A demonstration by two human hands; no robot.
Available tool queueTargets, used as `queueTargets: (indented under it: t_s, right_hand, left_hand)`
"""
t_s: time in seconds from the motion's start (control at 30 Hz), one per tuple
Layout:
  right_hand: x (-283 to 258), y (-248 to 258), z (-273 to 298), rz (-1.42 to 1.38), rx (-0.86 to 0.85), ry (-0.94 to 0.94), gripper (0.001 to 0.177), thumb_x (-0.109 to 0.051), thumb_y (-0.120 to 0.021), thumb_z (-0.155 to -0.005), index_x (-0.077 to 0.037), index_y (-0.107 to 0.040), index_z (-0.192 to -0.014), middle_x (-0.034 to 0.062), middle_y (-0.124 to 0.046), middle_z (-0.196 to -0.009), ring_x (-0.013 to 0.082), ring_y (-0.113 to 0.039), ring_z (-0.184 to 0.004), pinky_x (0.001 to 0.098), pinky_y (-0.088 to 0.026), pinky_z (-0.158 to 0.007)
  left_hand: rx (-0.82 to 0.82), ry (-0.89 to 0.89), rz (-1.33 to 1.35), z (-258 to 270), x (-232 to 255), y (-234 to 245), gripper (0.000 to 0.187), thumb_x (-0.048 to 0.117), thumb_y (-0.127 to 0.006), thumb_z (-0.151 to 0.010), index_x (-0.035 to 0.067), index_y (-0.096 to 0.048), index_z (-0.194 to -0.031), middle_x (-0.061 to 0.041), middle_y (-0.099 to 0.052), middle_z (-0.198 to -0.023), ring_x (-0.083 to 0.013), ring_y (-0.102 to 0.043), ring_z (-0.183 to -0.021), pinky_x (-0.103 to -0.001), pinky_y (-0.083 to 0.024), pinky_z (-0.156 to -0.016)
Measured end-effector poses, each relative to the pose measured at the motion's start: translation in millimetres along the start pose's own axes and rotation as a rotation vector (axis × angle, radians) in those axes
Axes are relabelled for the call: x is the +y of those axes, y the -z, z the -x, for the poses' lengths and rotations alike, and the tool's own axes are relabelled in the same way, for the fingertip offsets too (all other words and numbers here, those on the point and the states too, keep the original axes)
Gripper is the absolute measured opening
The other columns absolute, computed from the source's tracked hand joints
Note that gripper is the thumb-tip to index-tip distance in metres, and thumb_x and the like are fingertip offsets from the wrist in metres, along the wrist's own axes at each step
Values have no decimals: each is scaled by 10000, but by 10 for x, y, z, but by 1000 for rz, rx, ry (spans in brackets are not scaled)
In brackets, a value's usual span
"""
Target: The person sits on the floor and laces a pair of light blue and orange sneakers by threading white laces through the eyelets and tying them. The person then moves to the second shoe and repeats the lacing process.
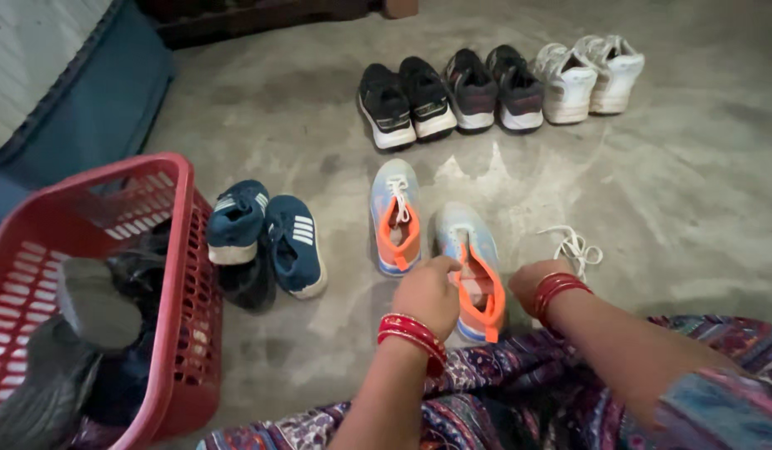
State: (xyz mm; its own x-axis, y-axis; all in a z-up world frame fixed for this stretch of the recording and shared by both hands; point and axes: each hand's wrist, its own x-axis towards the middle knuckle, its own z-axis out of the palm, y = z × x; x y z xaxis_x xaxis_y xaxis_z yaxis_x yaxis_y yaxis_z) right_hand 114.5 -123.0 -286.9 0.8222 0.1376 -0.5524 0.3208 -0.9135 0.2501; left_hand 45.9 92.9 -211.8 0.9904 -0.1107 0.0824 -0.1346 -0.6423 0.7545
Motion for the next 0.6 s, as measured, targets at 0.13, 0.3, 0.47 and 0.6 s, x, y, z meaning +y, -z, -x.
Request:
queueTargets:
  t_s: [0.13,0.3,0.47,0.6]
  right_hand:
    - [62,520,400,-406,241,-84,222,-273,-699,-884,-163,-770,-1063,102,-752,-1035,301,-703,-972,415,-543,-854]
    - [78,1026,586,-1373,292,287,145,-149,-715,-867,-15,-763,-837,59,-706,-725,133,-615,-655,300,-498,-603]
    - [-22,1045,618,-1843,418,244,37,-92,-716,-874,-77,-696,-847,-41,-632,-772,53,-519,-679,246,-402,-600]
    - [-3,968,638,-2064,268,242,32,-93,-692,-881,-88,-662,-892,-25,-636,-790,83,-574,-706,259,-444,-620]
  left_hand:
    - [6,70,175,-112,-171,-173,332,107,-612,-900,67,-705,-1216,-175,-745,-1156,-357,-702,-1074,-419,-541,-916]
    - [-200,-141,807,-147,1,-223,604,37,-642,-842,41,-474,-1422,-118,-723,-1146,-191,-700,-1034,-347,-556,-900]
    - [-93,168,739,-162,255,-162,346,215,-690,-955,-29,-597,-1182,-121,-670,-809,-181,-661,-694,-384,-538,-631]
    - [-17,142,463,-189,137,-4,279,289,-648,-984,45,-708,-1106,-21,-695,-754,-101,-672,-662,-275,-530,-625]
